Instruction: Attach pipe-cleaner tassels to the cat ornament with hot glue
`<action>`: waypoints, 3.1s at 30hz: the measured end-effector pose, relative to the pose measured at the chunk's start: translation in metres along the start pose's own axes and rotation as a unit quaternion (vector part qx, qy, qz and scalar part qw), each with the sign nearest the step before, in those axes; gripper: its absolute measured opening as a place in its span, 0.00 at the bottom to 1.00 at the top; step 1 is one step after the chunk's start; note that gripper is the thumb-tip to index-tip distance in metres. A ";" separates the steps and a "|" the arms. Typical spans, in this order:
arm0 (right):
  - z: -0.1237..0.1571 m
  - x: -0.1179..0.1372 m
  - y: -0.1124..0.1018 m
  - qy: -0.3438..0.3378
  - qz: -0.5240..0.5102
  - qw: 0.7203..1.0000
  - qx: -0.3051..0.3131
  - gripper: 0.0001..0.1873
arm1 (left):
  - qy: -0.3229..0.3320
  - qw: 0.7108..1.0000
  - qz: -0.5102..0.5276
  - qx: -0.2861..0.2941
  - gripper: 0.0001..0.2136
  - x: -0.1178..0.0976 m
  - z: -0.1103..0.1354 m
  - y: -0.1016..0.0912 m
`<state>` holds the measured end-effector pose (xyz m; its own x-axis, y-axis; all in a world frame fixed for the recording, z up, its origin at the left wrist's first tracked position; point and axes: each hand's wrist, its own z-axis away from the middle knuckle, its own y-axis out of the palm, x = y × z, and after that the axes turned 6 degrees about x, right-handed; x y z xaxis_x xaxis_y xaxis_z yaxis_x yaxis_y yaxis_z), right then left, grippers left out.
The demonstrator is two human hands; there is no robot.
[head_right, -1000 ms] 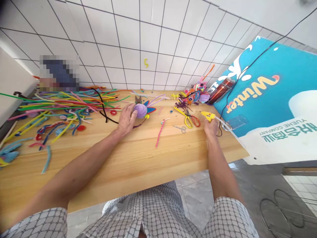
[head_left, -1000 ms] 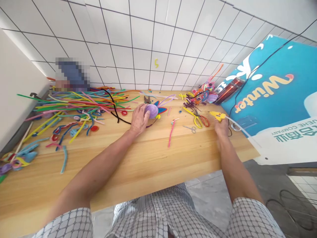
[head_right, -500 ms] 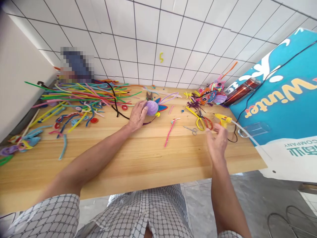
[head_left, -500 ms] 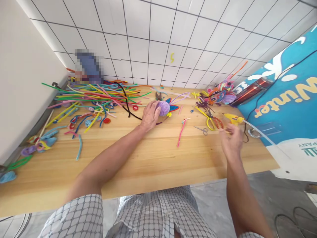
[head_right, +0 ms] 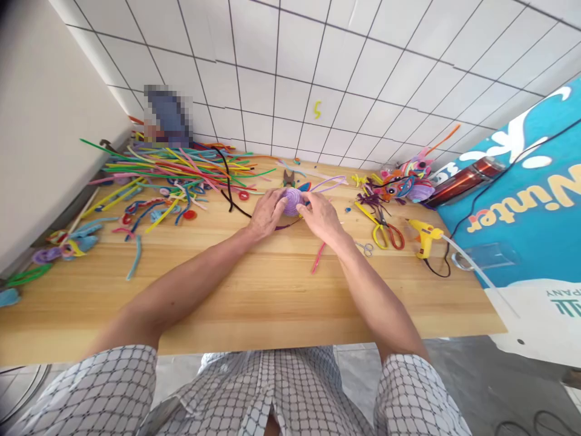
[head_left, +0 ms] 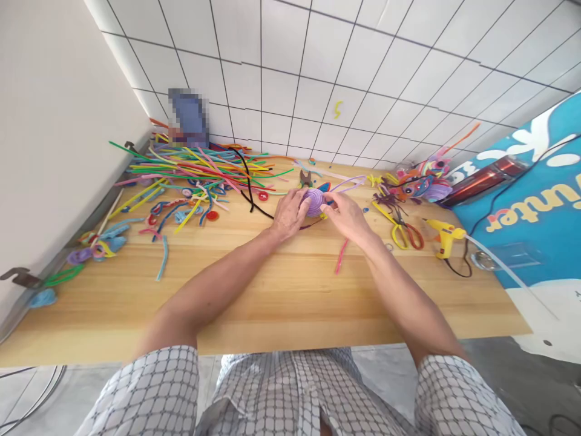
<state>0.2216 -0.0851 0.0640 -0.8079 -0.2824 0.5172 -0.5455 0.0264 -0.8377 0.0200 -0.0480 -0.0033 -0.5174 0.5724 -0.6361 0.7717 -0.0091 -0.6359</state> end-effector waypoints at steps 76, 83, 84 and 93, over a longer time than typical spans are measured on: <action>-0.014 -0.011 0.029 -0.069 -0.023 0.997 -0.020 0.30 | -0.160 0.963 0.136 -0.170 0.20 0.014 -0.005 0.007; -0.004 -0.015 0.024 -0.104 -0.013 0.994 -0.016 0.36 | -0.155 0.968 0.088 -0.177 0.23 0.016 -0.006 0.002; 0.000 -0.016 0.022 -0.110 -0.008 0.994 -0.021 0.37 | -0.153 0.968 0.093 -0.174 0.22 0.017 -0.006 0.002; 0.044 -0.098 -0.046 0.016 0.040 0.983 -0.178 0.14 | -0.130 0.951 0.162 -0.230 0.21 0.016 -0.006 -0.002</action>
<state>0.3359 -0.1012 0.0438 -0.8551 -0.2346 0.4623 -0.5184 0.3827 -0.7648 0.0126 -0.0345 -0.0097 -0.2535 0.3777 -0.8905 0.9551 0.2434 -0.1687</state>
